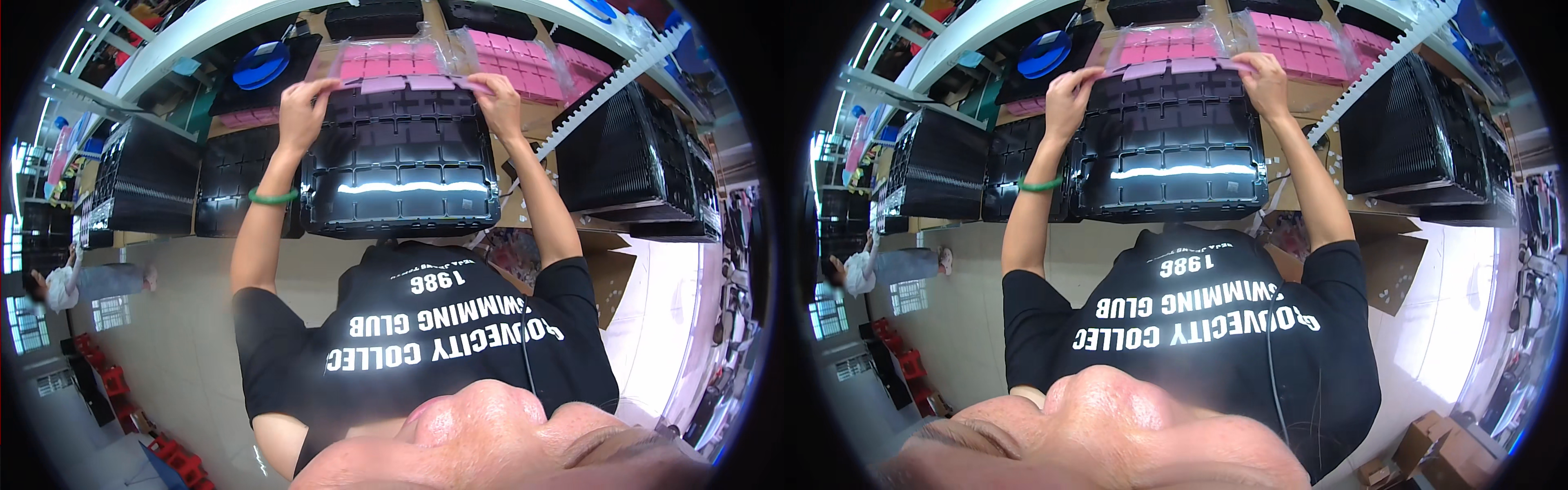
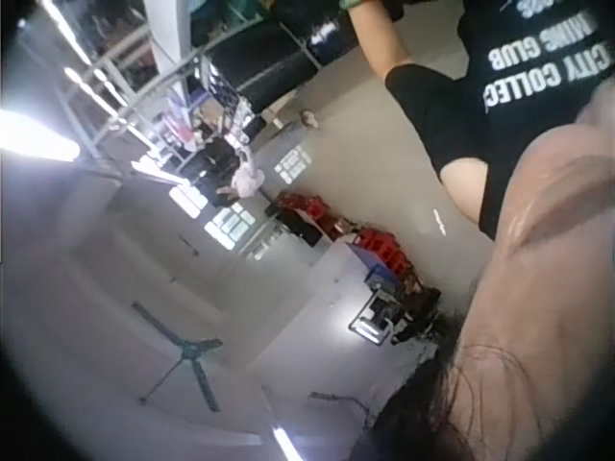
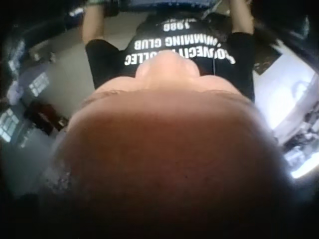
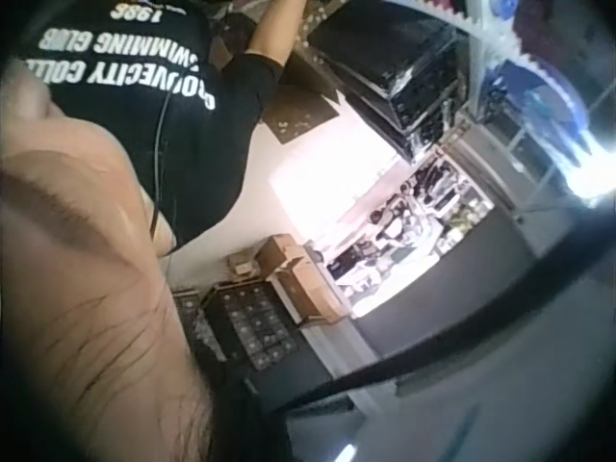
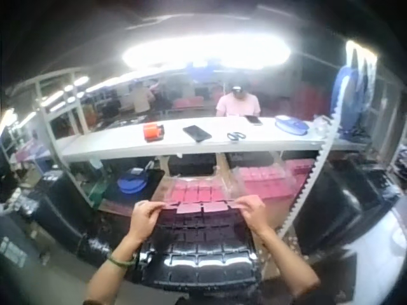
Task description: The person fits foam inserts into plastic trays by hand and applies adhesive labels peeled from a strip onto the trays.
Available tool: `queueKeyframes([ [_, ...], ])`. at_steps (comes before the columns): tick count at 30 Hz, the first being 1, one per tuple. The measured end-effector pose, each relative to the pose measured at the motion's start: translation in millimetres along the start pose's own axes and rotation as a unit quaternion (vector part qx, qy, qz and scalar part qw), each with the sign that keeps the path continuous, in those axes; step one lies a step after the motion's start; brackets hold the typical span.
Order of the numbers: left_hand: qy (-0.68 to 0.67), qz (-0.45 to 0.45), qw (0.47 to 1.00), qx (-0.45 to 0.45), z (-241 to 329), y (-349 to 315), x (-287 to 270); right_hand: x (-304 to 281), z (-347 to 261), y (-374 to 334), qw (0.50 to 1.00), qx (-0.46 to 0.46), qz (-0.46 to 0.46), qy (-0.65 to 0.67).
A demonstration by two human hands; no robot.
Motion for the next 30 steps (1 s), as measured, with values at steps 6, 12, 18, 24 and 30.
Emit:
queueKeyframes([
  [6, -0.001, -0.036, 0.999, -0.013, 23, -65, -15, -38, -30, -57, 0.993, 0.045, -0.108, 0.013],
  [12, 0.013, -0.052, 0.998, -0.029, 59, -87, -41, -66, -59, -86, 0.977, 0.163, -0.114, 0.071],
  [18, 0.008, -0.052, 0.996, -0.071, 88, -101, -63, -81, -80, -91, 0.971, 0.186, -0.115, 0.092],
  [24, 0.020, -0.041, 0.995, -0.087, 97, -111, -73, -95, -98, -94, 0.979, 0.147, -0.124, 0.067],
  [30, 0.019, -0.039, 0.994, -0.096, 95, -107, -72, -100, -106, -93, 0.982, 0.127, -0.139, 0.018],
])
Point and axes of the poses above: each hand's wrist, its own y-axis towards the middle knuckle, its own x-axis out of the palm, z = x × y, the point moved 3 cm from there along y, towards the middle knuckle, and after that the axes turned 7 degrees about z, right-handed, at the moved point
